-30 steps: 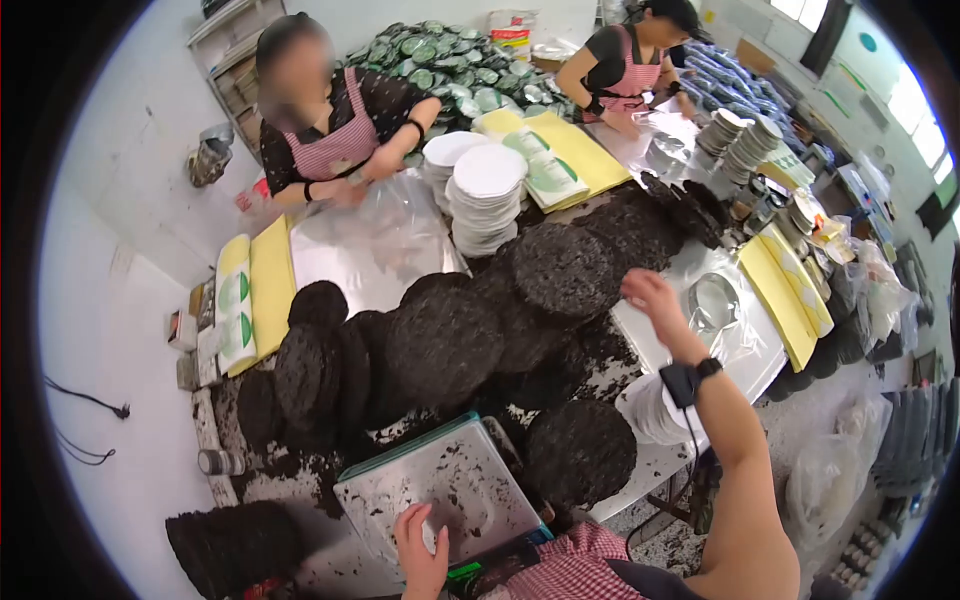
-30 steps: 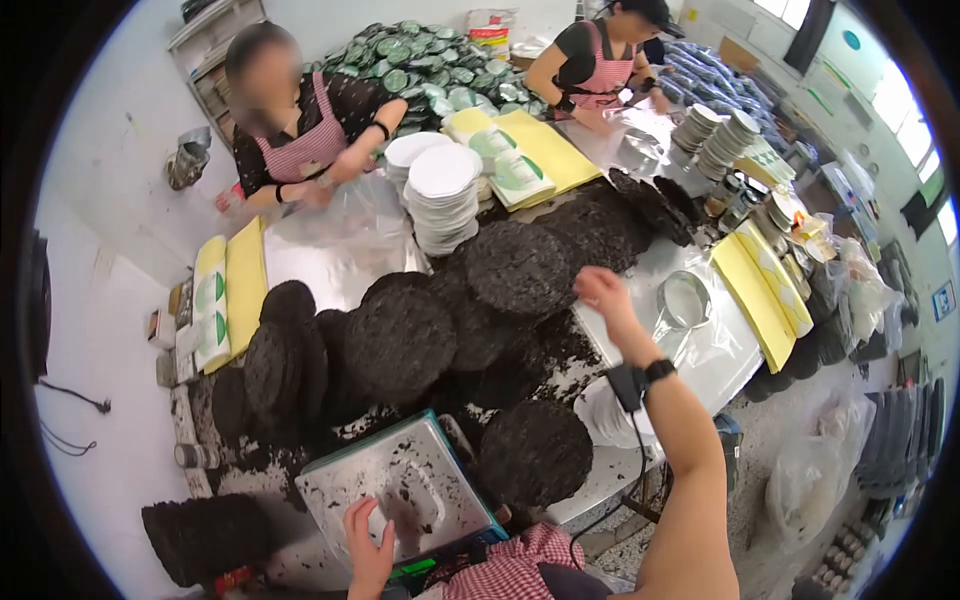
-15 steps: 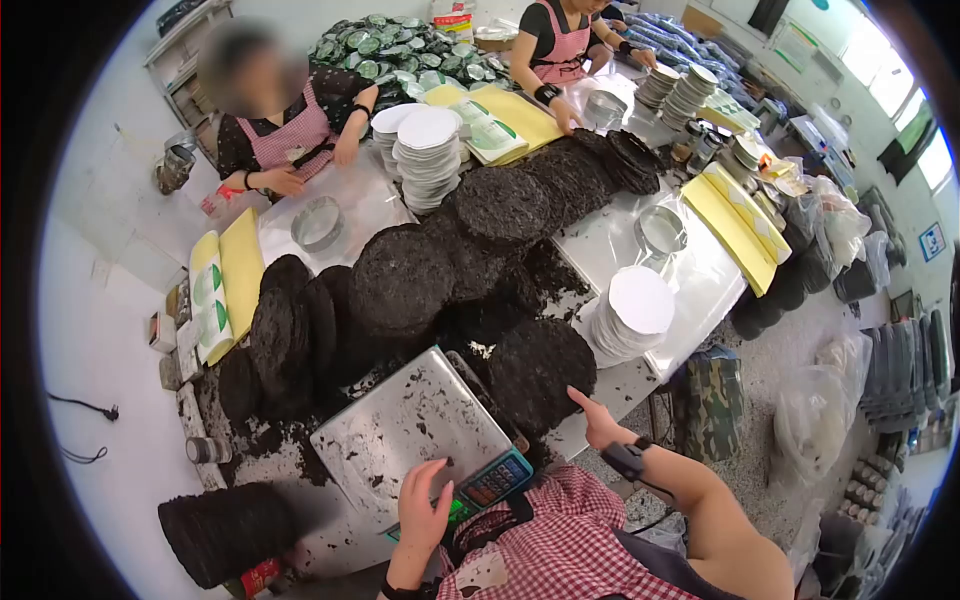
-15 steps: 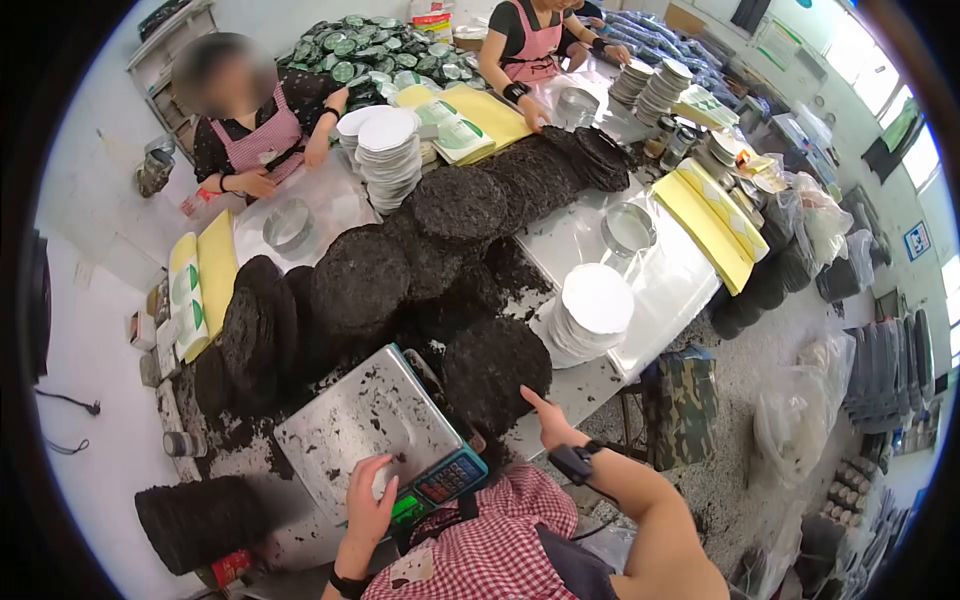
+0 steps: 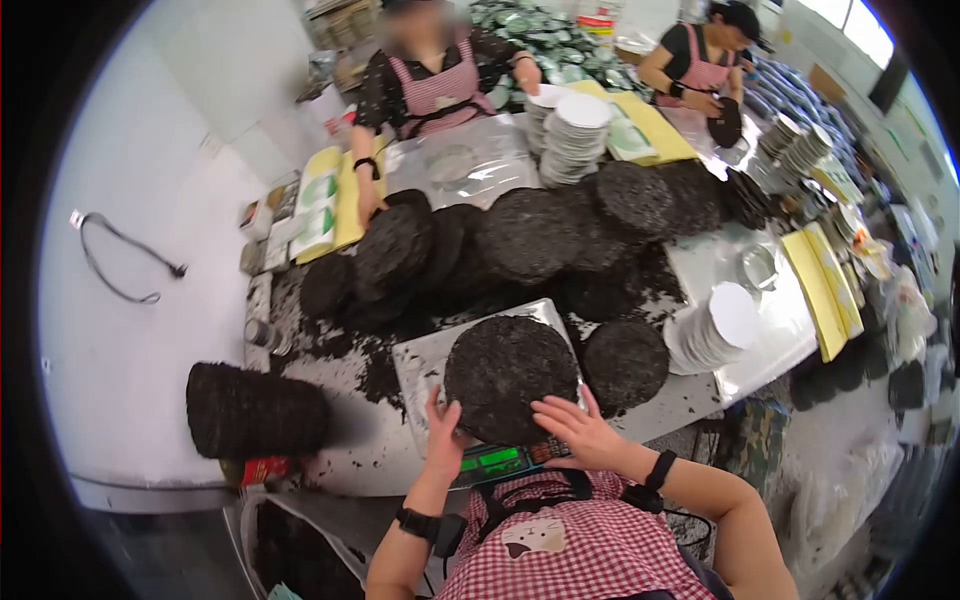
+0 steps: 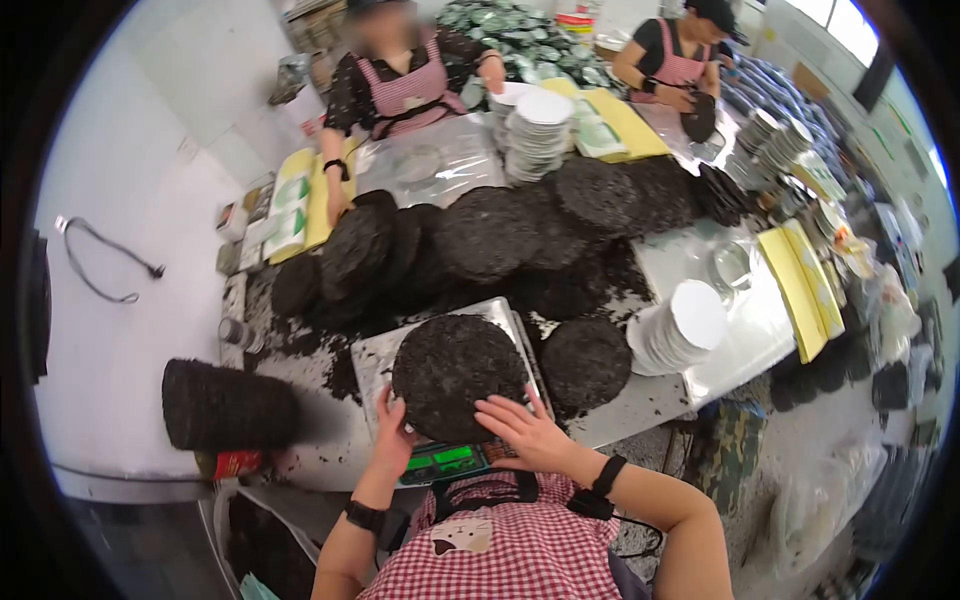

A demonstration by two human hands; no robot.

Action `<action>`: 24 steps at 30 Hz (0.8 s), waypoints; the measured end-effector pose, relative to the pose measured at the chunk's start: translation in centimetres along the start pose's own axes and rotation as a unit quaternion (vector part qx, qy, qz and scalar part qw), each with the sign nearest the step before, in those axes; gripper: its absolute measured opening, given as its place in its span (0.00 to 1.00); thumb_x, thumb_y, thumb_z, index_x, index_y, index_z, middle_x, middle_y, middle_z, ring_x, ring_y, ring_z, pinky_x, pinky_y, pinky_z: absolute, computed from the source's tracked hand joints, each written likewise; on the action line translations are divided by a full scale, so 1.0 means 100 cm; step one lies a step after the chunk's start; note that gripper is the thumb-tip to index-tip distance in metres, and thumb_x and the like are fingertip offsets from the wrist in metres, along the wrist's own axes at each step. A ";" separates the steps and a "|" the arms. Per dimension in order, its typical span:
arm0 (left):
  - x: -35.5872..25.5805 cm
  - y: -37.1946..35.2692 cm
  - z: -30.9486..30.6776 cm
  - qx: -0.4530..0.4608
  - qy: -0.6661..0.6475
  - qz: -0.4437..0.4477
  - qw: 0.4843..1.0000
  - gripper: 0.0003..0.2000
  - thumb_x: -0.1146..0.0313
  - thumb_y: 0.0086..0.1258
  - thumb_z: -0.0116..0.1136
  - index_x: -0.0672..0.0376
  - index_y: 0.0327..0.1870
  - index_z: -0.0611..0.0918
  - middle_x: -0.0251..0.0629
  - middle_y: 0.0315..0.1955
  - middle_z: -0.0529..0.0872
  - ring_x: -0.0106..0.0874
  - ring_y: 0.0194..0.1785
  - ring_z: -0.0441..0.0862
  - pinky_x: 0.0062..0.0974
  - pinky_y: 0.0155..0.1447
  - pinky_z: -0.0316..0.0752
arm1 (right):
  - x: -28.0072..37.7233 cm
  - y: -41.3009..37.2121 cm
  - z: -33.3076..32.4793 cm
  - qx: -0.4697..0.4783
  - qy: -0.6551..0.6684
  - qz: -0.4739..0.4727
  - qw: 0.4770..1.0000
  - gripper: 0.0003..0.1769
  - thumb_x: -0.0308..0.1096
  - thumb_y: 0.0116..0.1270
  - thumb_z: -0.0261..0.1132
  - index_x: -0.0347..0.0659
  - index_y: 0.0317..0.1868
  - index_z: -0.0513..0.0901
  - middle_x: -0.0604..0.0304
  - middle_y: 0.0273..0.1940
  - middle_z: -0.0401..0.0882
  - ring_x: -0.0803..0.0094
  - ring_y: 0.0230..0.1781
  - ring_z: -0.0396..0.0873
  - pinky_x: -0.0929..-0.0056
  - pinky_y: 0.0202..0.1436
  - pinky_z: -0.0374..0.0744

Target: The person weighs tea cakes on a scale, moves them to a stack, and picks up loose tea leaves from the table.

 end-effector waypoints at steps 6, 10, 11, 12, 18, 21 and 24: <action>0.012 0.004 0.011 0.016 0.023 0.022 0.999 0.44 0.56 0.65 0.64 0.59 0.73 0.48 0.45 0.67 0.60 0.36 0.70 0.60 0.34 0.71 0.57 | -0.090 0.009 0.020 -0.200 0.396 0.285 0.849 0.51 0.40 0.60 0.71 0.37 0.73 0.46 0.48 0.67 0.60 0.59 0.69 0.57 0.64 0.71 0.59; 0.009 0.002 0.000 0.004 -0.043 -0.012 0.999 0.46 0.55 0.65 0.64 0.58 0.74 0.46 0.45 0.67 0.61 0.37 0.68 0.62 0.33 0.71 0.57 | -0.043 0.039 -0.020 -0.218 0.383 0.247 0.863 0.41 0.37 0.63 0.69 0.39 0.70 0.54 0.52 0.62 0.65 0.67 0.63 0.65 0.68 0.66 0.65; 0.015 0.006 -0.013 -0.031 -0.003 0.012 0.999 0.45 0.54 0.65 0.64 0.57 0.74 0.48 0.44 0.67 0.61 0.38 0.69 0.61 0.34 0.71 0.57 | -0.047 0.041 -0.017 -0.215 0.435 0.280 0.828 0.38 0.36 0.64 0.69 0.39 0.68 0.57 0.52 0.60 0.67 0.67 0.61 0.67 0.69 0.64 0.67; 0.011 0.005 -0.013 -0.044 0.030 0.025 0.998 0.44 0.53 0.65 0.64 0.57 0.74 0.48 0.44 0.67 0.60 0.38 0.69 0.60 0.34 0.71 0.57 | -0.051 0.042 -0.012 -0.209 0.485 0.312 0.789 0.36 0.36 0.64 0.68 0.39 0.67 0.59 0.53 0.58 0.69 0.68 0.59 0.68 0.69 0.62 0.68; 0.018 0.028 -0.024 -0.089 -0.006 0.120 0.989 0.37 0.53 0.72 0.55 0.53 0.74 0.50 0.45 0.68 0.59 0.36 0.70 0.59 0.35 0.70 0.59 | -0.105 0.013 0.001 -0.297 0.661 0.428 0.541 0.28 0.39 0.67 0.65 0.34 0.61 0.66 0.54 0.57 0.73 0.65 0.56 0.73 0.65 0.57 0.74; 0.029 0.035 -0.023 -0.147 0.081 0.044 0.985 0.31 0.69 0.69 0.57 0.56 0.70 0.56 0.42 0.57 0.70 0.29 0.51 0.74 0.25 0.52 0.70 | -0.149 0.029 -0.019 -0.326 0.710 0.376 0.498 0.25 0.42 0.72 0.58 0.37 0.63 0.69 0.56 0.59 0.74 0.62 0.60 0.72 0.59 0.63 0.71; 0.034 0.041 -0.025 -0.132 0.106 0.014 0.985 0.24 0.75 0.67 0.54 0.57 0.64 0.64 0.34 0.44 0.77 0.24 0.42 0.76 0.20 0.42 0.71 | -0.209 0.064 -0.053 -0.399 0.668 0.320 0.540 0.23 0.43 0.73 0.57 0.37 0.61 0.71 0.57 0.60 0.74 0.63 0.61 0.71 0.60 0.66 0.68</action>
Point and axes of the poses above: each hand's wrist, its own y-axis towards the middle knuckle, its own z-axis out of the palm, x = y × z, the point moved 8 cm from there along y, towards the middle knuckle
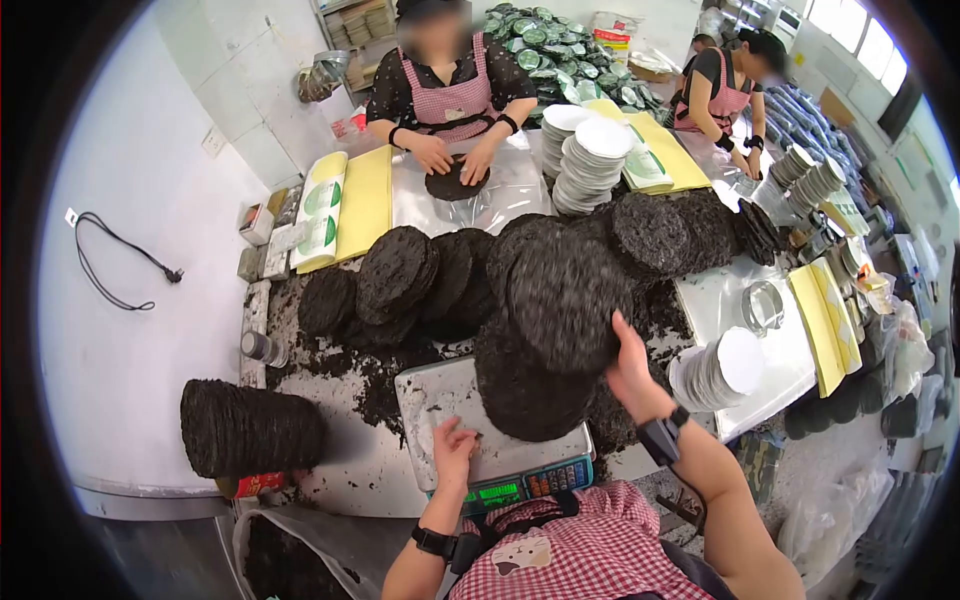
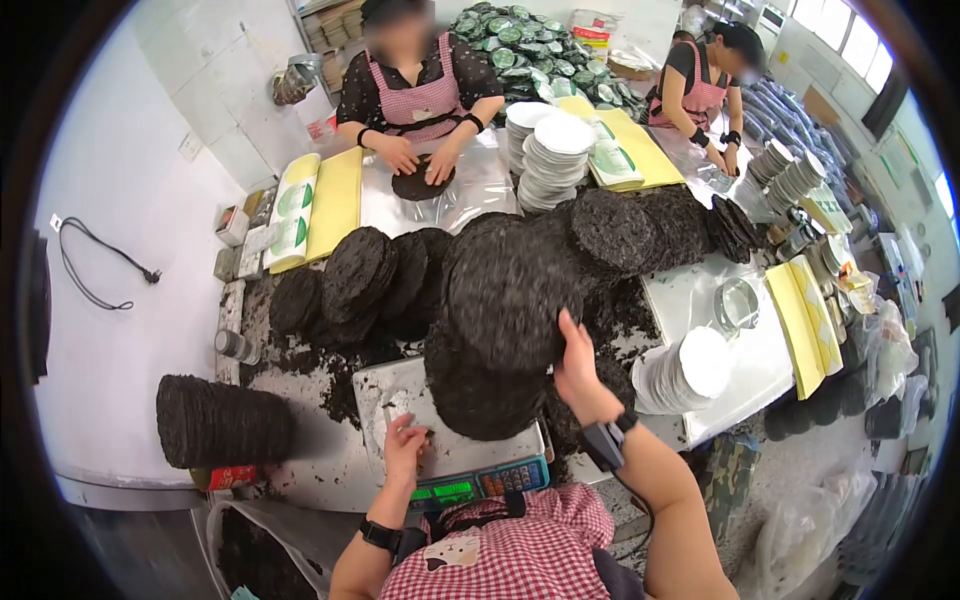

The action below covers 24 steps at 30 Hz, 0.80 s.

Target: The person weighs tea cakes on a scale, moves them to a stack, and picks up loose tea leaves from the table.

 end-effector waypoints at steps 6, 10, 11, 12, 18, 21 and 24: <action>-0.012 0.016 0.005 0.004 0.018 0.039 0.999 0.19 0.75 0.69 0.53 0.61 0.60 0.71 0.40 0.48 0.78 0.28 0.49 0.76 0.23 0.53 0.71 | 0.020 0.116 -0.023 0.022 -0.039 -0.066 0.997 0.35 0.51 0.69 0.60 0.35 0.66 0.62 0.53 0.64 0.67 0.62 0.65 0.65 0.62 0.67 0.64; -0.063 0.022 0.058 0.062 0.104 0.174 0.977 0.26 0.68 0.71 0.54 0.63 0.68 0.63 0.48 0.61 0.68 0.38 0.65 0.65 0.33 0.69 0.58 | -0.029 0.036 -0.014 0.105 -0.246 0.092 0.959 0.38 0.48 0.65 0.66 0.33 0.67 0.63 0.52 0.63 0.70 0.65 0.65 0.66 0.66 0.67 0.66; -0.070 0.026 0.071 0.083 0.135 0.182 0.970 0.27 0.66 0.72 0.54 0.63 0.69 0.61 0.50 0.63 0.65 0.41 0.67 0.62 0.35 0.71 0.55 | -0.048 0.015 -0.017 0.130 -0.269 0.128 0.946 0.38 0.44 0.63 0.69 0.35 0.67 0.63 0.53 0.62 0.71 0.65 0.62 0.69 0.67 0.65 0.68; -0.072 0.026 0.081 0.103 0.168 0.191 0.962 0.29 0.65 0.72 0.54 0.64 0.70 0.59 0.52 0.66 0.61 0.43 0.70 0.58 0.37 0.73 0.52 | -0.058 -0.008 -0.009 0.151 -0.233 0.152 0.948 0.39 0.40 0.62 0.71 0.35 0.68 0.63 0.54 0.62 0.71 0.66 0.60 0.71 0.67 0.64 0.69; -0.067 0.004 0.080 0.173 0.205 0.233 0.935 0.28 0.64 0.74 0.49 0.65 0.70 0.58 0.52 0.69 0.57 0.44 0.73 0.53 0.38 0.74 0.48 | -0.022 -0.061 -0.019 0.042 -0.206 0.016 0.977 0.35 0.35 0.62 0.70 0.37 0.66 0.64 0.57 0.59 0.74 0.68 0.58 0.72 0.68 0.61 0.73; -0.063 -0.002 0.093 0.217 0.122 0.198 0.948 0.26 0.65 0.74 0.49 0.64 0.70 0.61 0.46 0.67 0.63 0.39 0.71 0.59 0.33 0.74 0.51 | 0.011 -0.055 -0.030 -0.010 -0.178 -0.047 0.983 0.30 0.34 0.64 0.68 0.36 0.64 0.66 0.58 0.57 0.74 0.70 0.56 0.73 0.69 0.60 0.73; -0.069 0.001 0.095 0.188 0.139 0.188 0.954 0.24 0.66 0.74 0.49 0.63 0.69 0.63 0.44 0.67 0.64 0.38 0.70 0.61 0.33 0.72 0.56 | 0.088 -0.030 -0.037 -0.102 -0.070 -0.198 0.972 0.30 0.36 0.66 0.65 0.37 0.65 0.65 0.58 0.61 0.72 0.69 0.59 0.71 0.69 0.65 0.68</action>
Point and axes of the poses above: each hand's wrist, its own y-axis towards the middle knuckle, its own z-axis out of the palm, x = y × z, the point moved 8 cm from there along y, towards the middle knuckle
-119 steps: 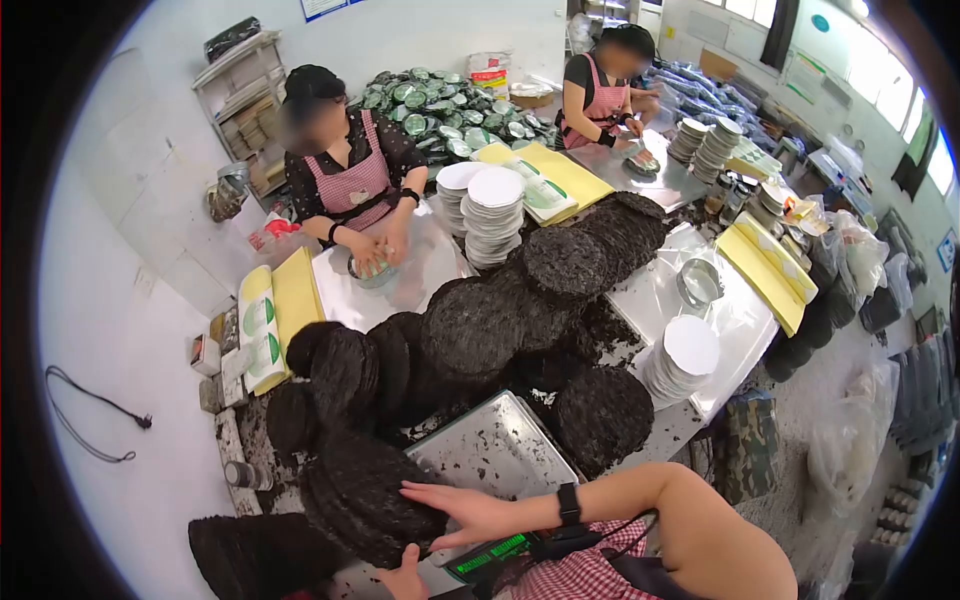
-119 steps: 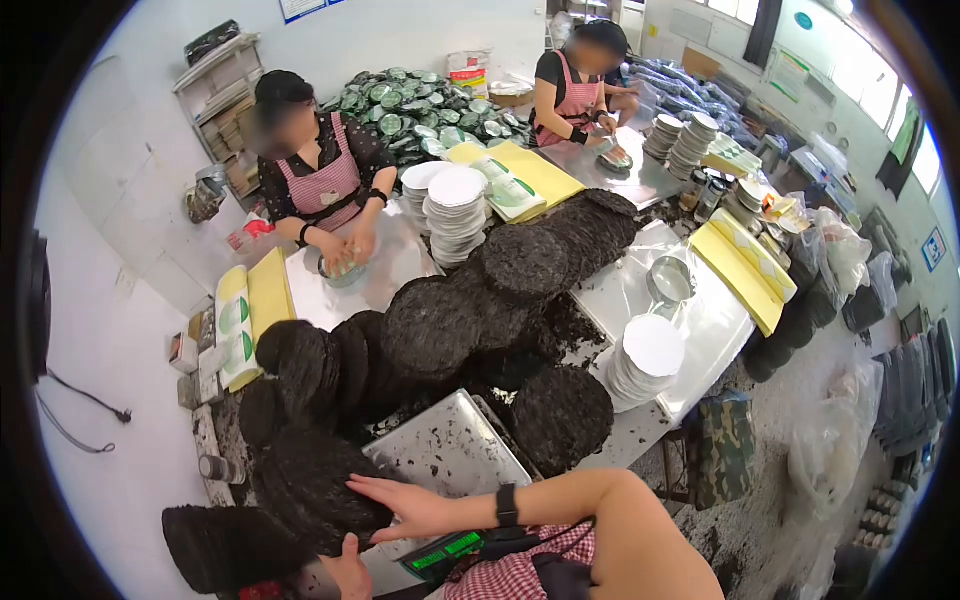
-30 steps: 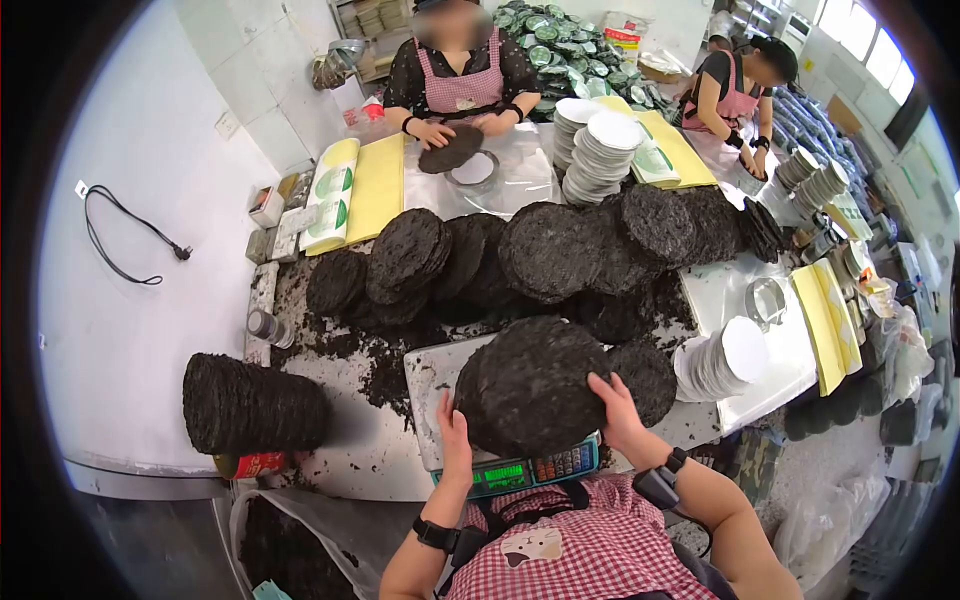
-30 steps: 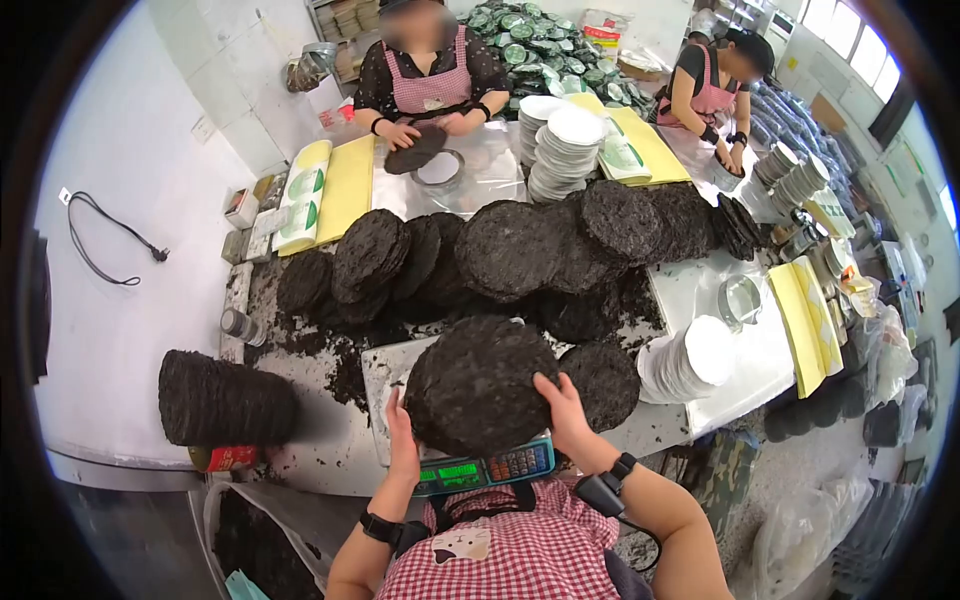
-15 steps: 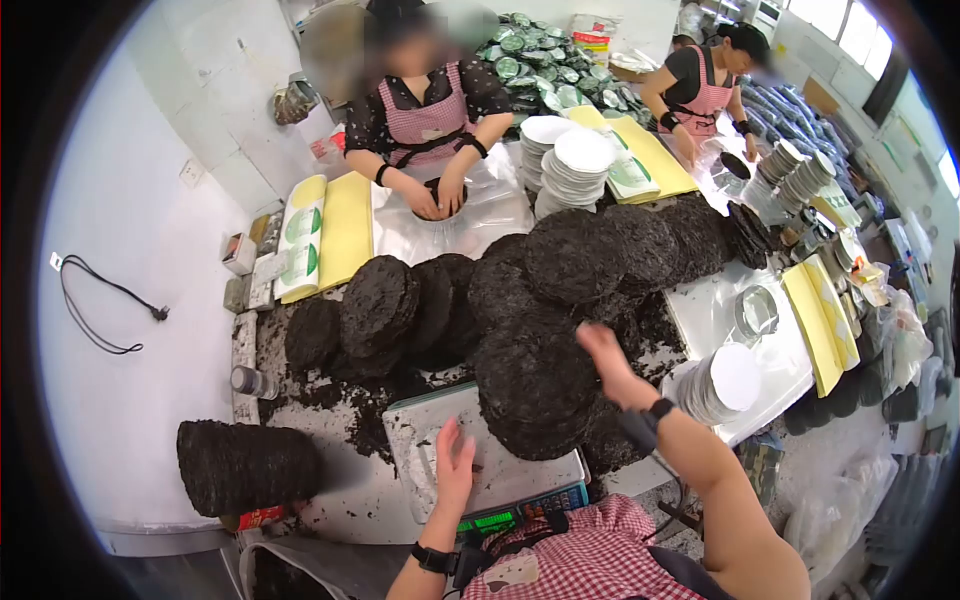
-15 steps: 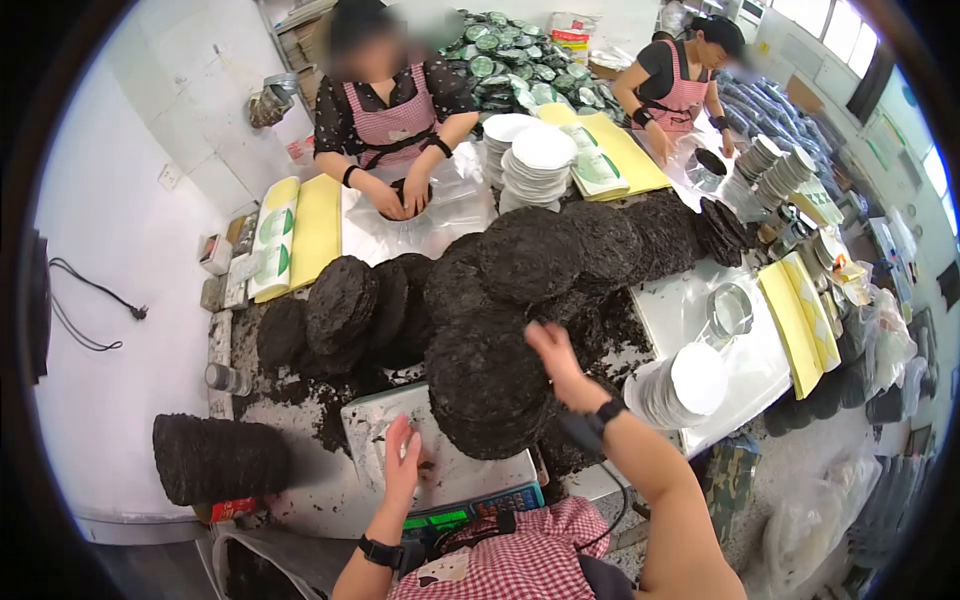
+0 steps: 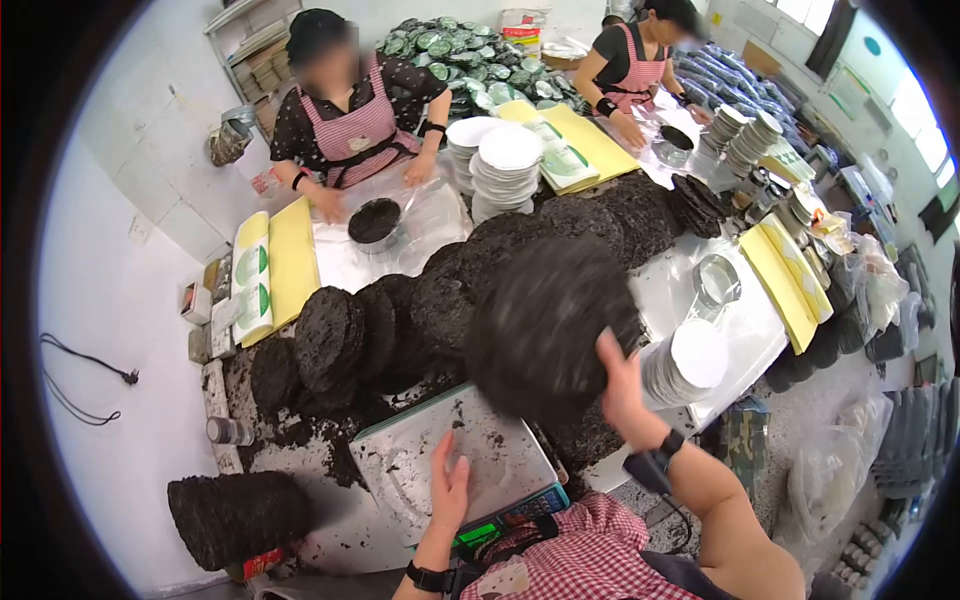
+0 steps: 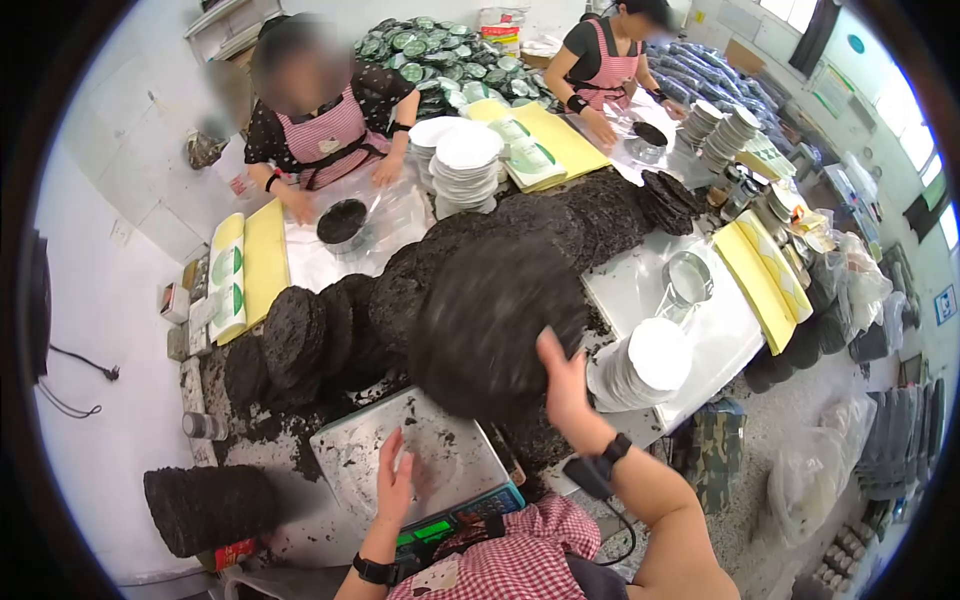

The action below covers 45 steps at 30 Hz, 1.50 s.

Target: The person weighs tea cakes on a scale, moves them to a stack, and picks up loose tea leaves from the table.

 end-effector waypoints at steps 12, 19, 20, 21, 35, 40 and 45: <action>0.015 -0.020 -0.021 -0.038 0.036 -0.102 0.993 0.23 0.72 0.69 0.55 0.60 0.66 0.67 0.42 0.61 0.68 0.36 0.64 0.70 0.35 0.66 0.66 | 0.079 0.252 -0.116 -0.065 -0.134 0.049 0.988 0.40 0.57 0.64 0.62 0.46 0.70 0.60 0.61 0.65 0.67 0.59 0.66 0.63 0.53 0.60 0.68; 0.007 -0.027 -0.012 -0.019 0.057 -0.081 0.995 0.23 0.73 0.69 0.55 0.61 0.65 0.68 0.42 0.60 0.68 0.36 0.63 0.70 0.34 0.66 0.66 | -0.092 -0.022 -0.191 -0.154 -0.458 0.068 0.873 0.49 0.44 0.51 0.77 0.31 0.67 0.60 0.45 0.62 0.68 0.59 0.63 0.67 0.63 0.65 0.68; 0.004 -0.031 -0.011 -0.018 0.059 -0.074 0.995 0.22 0.73 0.70 0.55 0.61 0.65 0.68 0.42 0.60 0.69 0.36 0.63 0.70 0.34 0.66 0.66 | -0.097 -0.056 -0.204 -0.230 -0.515 0.126 0.816 0.51 0.44 0.51 0.78 0.31 0.67 0.58 0.49 0.63 0.66 0.61 0.63 0.67 0.64 0.64 0.69; 0.002 -0.034 -0.008 -0.008 0.061 -0.067 0.996 0.22 0.73 0.70 0.54 0.61 0.64 0.68 0.42 0.60 0.69 0.36 0.63 0.70 0.34 0.66 0.65 | -0.112 -0.063 -0.218 -0.246 -0.429 0.146 0.857 0.54 0.46 0.48 0.79 0.30 0.67 0.58 0.47 0.63 0.66 0.59 0.63 0.67 0.63 0.65 0.68; -0.003 -0.072 0.011 0.085 0.056 -0.033 0.994 0.23 0.73 0.68 0.57 0.61 0.64 0.69 0.42 0.59 0.73 0.35 0.63 0.72 0.34 0.67 0.65 | -0.073 -0.095 -0.175 -0.081 -0.006 0.182 0.980 0.38 0.34 0.57 0.73 0.32 0.62 0.60 0.50 0.52 0.72 0.64 0.51 0.74 0.67 0.53 0.76; -0.019 -0.062 0.002 0.061 -0.073 -0.030 0.995 0.33 0.70 0.65 0.61 0.58 0.71 0.59 0.43 0.68 0.63 0.37 0.72 0.60 0.40 0.72 0.55 | 0.015 -0.111 -0.063 0.086 -0.250 -0.098 0.959 0.37 0.25 0.54 0.71 0.41 0.61 0.61 0.50 0.55 0.72 0.63 0.55 0.73 0.65 0.55 0.75; -0.019 -0.065 -0.032 -0.016 -0.206 -0.015 0.978 0.39 0.60 0.68 0.59 0.51 0.75 0.49 0.42 0.72 0.55 0.38 0.75 0.52 0.45 0.73 0.52 | 0.067 -0.166 0.054 0.292 -0.306 -0.367 0.828 0.47 0.25 0.51 0.73 0.39 0.68 0.55 0.48 0.63 0.62 0.62 0.65 0.63 0.63 0.67 0.63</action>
Point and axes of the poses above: each hand's wrist, its own y-axis towards the middle knuckle, its own z-axis out of the palm, x = y × z, the point moved 8 cm from there along y, towards the middle knuckle
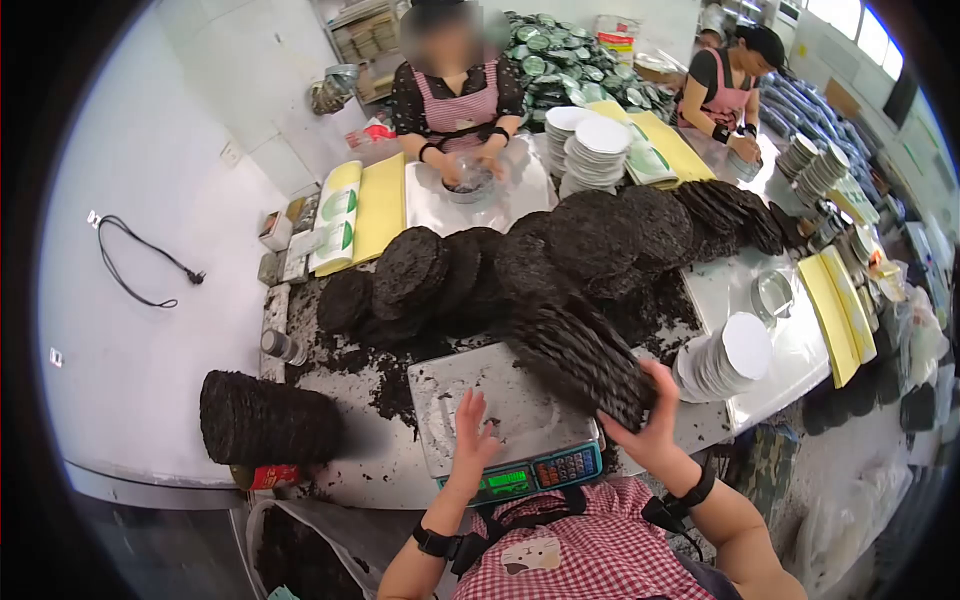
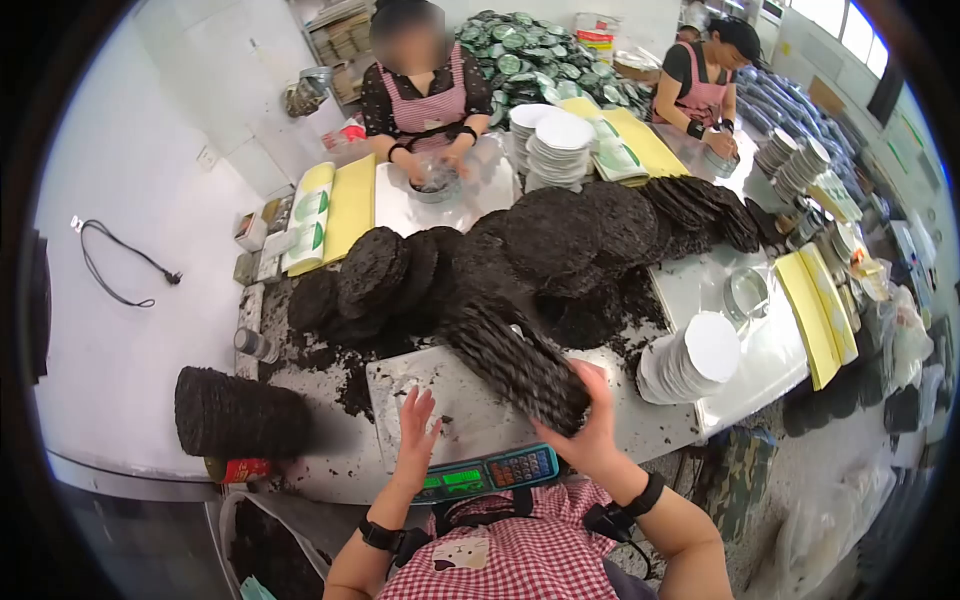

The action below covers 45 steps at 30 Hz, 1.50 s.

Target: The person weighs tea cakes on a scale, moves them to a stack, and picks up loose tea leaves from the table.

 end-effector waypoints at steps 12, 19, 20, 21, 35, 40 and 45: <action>-0.083 0.069 -0.024 -0.082 -0.040 0.075 0.993 0.40 0.59 0.72 0.53 0.55 0.75 0.41 0.43 0.72 0.53 0.36 0.73 0.53 0.34 0.74 0.49 | -0.108 0.088 0.143 -0.002 0.433 0.334 0.837 0.39 0.32 0.67 0.64 0.50 0.74 0.54 0.56 0.65 0.63 0.67 0.63 0.65 0.68 0.65 0.67; -0.056 0.246 -0.034 -0.102 0.091 0.087 0.987 0.46 0.56 0.67 0.62 0.61 0.75 0.42 0.46 0.73 0.49 0.36 0.74 0.51 0.31 0.74 0.50 | -0.214 0.187 0.156 -0.009 -0.054 0.226 0.972 0.44 0.47 0.62 0.68 0.43 0.72 0.57 0.43 0.68 0.55 0.50 0.70 0.54 0.58 0.72 0.57; -0.040 0.261 -0.038 -0.114 0.159 0.071 0.978 0.46 0.54 0.67 0.61 0.61 0.75 0.43 0.46 0.73 0.48 0.37 0.75 0.50 0.32 0.74 0.49 | -0.225 0.191 0.156 -0.010 -0.033 0.192 0.981 0.42 0.45 0.63 0.68 0.40 0.71 0.57 0.43 0.68 0.57 0.51 0.70 0.55 0.59 0.71 0.57; -0.028 0.271 -0.037 -0.125 0.227 0.052 0.964 0.46 0.53 0.67 0.61 0.61 0.75 0.44 0.47 0.74 0.48 0.39 0.75 0.49 0.34 0.74 0.48 | -0.231 0.195 0.154 -0.010 -0.012 0.160 0.987 0.41 0.44 0.64 0.67 0.37 0.70 0.58 0.44 0.67 0.58 0.53 0.69 0.56 0.60 0.70 0.58; -0.009 0.199 0.000 -0.055 0.303 -0.011 0.951 0.27 0.68 0.70 0.57 0.58 0.69 0.64 0.40 0.67 0.65 0.36 0.71 0.61 0.40 0.73 0.53 | -0.432 0.137 -0.185 -0.520 -0.024 0.500 0.692 0.34 0.47 0.65 0.63 0.38 0.66 0.66 0.43 0.64 0.67 0.53 0.63 0.67 0.62 0.66 0.65; -0.011 0.133 -0.037 -0.099 0.291 -0.012 0.951 0.27 0.71 0.69 0.57 0.58 0.68 0.65 0.39 0.66 0.67 0.34 0.71 0.60 0.37 0.73 0.53 | -0.463 0.090 -0.204 -0.476 -0.066 0.363 0.799 0.27 0.38 0.65 0.65 0.38 0.61 0.69 0.57 0.46 0.75 0.74 0.42 0.71 0.72 0.46 0.73; -0.026 0.059 -0.078 -0.176 0.292 -0.015 0.940 0.25 0.70 0.68 0.58 0.59 0.67 0.67 0.40 0.63 0.70 0.33 0.67 0.65 0.33 0.70 0.57 | -0.329 0.127 -0.115 -0.331 0.049 0.278 0.900 0.23 0.36 0.69 0.61 0.40 0.62 0.70 0.58 0.59 0.67 0.67 0.61 0.65 0.69 0.65 0.64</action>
Point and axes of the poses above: each hand's wrist, its own y-axis towards the middle knuckle, its own z-axis out of the palm, x = y × z, the point moved 8 cm from there along y, towards the middle knuckle
